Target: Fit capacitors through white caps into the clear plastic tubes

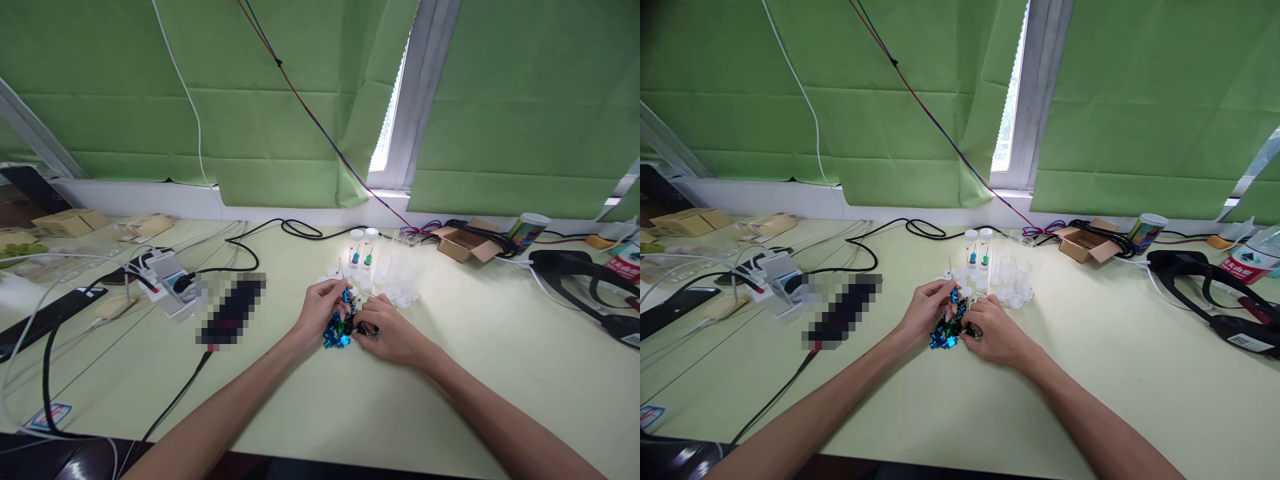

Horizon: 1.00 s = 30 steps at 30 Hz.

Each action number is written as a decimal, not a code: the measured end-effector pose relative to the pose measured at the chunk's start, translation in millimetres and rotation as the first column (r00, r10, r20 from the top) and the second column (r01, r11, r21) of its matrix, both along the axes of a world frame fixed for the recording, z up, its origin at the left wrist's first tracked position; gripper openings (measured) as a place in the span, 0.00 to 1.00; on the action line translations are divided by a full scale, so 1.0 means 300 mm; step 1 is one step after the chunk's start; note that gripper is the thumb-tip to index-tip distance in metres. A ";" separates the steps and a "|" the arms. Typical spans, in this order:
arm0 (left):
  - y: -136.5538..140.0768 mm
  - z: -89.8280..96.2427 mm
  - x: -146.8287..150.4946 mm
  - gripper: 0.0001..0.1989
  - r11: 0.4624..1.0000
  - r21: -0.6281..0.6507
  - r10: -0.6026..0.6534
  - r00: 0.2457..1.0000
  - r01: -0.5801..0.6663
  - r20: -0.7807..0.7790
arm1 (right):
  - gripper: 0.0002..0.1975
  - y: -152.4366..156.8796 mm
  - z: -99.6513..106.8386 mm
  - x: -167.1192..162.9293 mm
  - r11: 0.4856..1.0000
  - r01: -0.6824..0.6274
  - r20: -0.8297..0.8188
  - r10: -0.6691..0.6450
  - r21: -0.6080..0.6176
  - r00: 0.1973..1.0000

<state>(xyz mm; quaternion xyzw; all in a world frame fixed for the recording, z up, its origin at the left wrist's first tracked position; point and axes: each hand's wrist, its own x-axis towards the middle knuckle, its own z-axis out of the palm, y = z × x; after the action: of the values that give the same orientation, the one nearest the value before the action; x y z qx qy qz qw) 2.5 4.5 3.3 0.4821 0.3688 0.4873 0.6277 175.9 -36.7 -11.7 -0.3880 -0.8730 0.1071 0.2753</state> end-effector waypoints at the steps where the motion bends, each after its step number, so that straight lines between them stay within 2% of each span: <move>1: 0.000 0.000 0.000 0.17 1.000 -0.003 0.000 1.000 0.000 -0.001 | 0.02 0.000 -0.002 0.000 1.000 -0.001 0.000 0.001 0.003 1.000; 20: 0.010 -0.015 -0.004 0.17 0.999 0.028 -0.035 0.999 0.035 0.002 | 0.05 0.002 -0.006 0.000 0.999 -0.017 0.024 0.016 0.034 1.000; 30: 0.007 -0.009 -0.003 0.18 1.000 0.002 -0.025 1.000 0.025 -0.008 | 0.06 -0.006 0.010 -0.005 0.999 -0.017 0.045 0.015 0.030 0.999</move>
<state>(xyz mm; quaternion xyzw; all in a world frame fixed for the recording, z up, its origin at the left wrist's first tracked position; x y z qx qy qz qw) 1.7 6.5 0.5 0.4895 0.3646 0.4778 0.6318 174.4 -38.6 -8.8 -0.3791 -0.8836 0.0872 0.2606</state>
